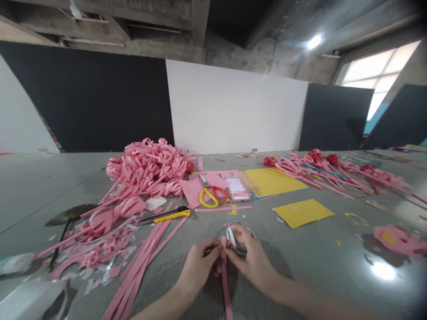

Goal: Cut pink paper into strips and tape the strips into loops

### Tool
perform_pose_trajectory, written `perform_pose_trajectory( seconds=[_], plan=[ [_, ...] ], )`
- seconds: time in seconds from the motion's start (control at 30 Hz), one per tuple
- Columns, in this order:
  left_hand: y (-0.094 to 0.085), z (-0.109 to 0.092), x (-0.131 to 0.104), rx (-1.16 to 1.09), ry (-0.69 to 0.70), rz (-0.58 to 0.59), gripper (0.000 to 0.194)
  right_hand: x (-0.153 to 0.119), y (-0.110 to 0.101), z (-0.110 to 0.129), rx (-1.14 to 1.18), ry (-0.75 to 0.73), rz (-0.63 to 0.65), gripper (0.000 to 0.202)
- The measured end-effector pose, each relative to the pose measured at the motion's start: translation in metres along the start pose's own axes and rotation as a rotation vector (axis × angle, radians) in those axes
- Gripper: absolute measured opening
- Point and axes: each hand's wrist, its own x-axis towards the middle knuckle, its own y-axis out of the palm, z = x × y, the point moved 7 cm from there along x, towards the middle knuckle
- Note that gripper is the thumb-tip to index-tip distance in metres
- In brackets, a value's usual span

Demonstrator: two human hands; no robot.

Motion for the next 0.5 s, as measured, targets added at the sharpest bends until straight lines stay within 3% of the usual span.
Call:
perform_pose_trajectory(
  seconds=[0.13,0.27,0.5],
  plan=[
    [-0.001,0.005,-0.001,-0.081,-0.060,-0.018,0.025,0.005,-0.010,-0.003,-0.084,-0.009,-0.069,0.022],
    [0.000,0.008,-0.003,-0.187,-0.122,-0.011,0.023,0.013,-0.018,-0.011,-0.145,-0.008,-0.091,0.024],
    [-0.003,0.010,-0.004,-0.222,-0.159,-0.058,0.029,0.012,-0.012,-0.007,-0.135,-0.109,0.017,0.030]
  ],
)
